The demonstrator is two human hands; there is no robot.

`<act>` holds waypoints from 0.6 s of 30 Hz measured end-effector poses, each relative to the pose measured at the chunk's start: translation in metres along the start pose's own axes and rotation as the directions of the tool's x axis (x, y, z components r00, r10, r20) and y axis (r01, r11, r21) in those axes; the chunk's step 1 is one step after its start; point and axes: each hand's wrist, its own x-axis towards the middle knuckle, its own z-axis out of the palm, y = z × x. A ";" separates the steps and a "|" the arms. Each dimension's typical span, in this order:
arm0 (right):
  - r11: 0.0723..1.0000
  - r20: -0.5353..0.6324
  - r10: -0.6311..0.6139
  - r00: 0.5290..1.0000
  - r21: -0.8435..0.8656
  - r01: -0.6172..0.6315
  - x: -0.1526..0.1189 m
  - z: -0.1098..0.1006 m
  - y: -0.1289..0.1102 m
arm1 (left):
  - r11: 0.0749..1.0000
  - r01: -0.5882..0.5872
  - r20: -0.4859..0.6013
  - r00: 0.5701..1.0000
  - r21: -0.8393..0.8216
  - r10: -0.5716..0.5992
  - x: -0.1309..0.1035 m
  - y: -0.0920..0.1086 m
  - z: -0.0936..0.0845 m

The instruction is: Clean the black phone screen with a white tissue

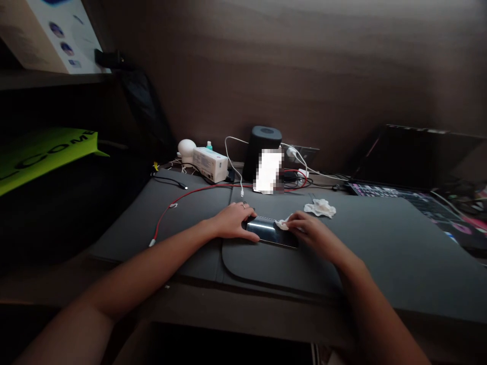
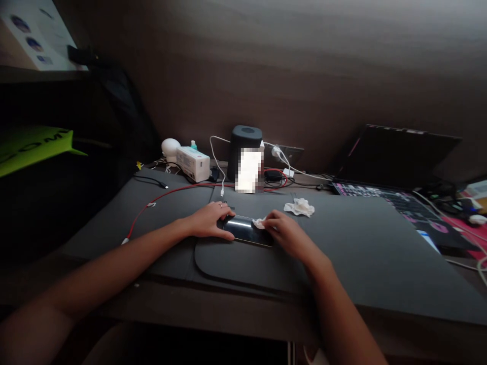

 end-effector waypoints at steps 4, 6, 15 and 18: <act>0.998 0.038 -0.038 0.999 -0.048 0.040 0.005 0.012 -0.018 | 1.000 0.017 -0.006 1.000 0.007 -0.017 0.000 0.000 0.001; 0.996 0.039 -0.056 0.998 -0.060 0.058 0.008 0.021 -0.030 | 1.000 0.007 -0.004 1.000 0.018 -0.007 0.000 0.000 0.002; 0.982 0.075 -0.047 0.996 -0.179 0.060 0.003 0.010 -0.026 | 1.000 0.024 -0.015 1.000 0.001 -0.024 -0.001 0.000 0.002; 0.986 0.060 0.033 0.998 -0.166 -0.022 -0.003 -0.001 -0.017 | 1.000 0.013 -0.009 1.000 0.003 -0.013 0.000 0.001 0.001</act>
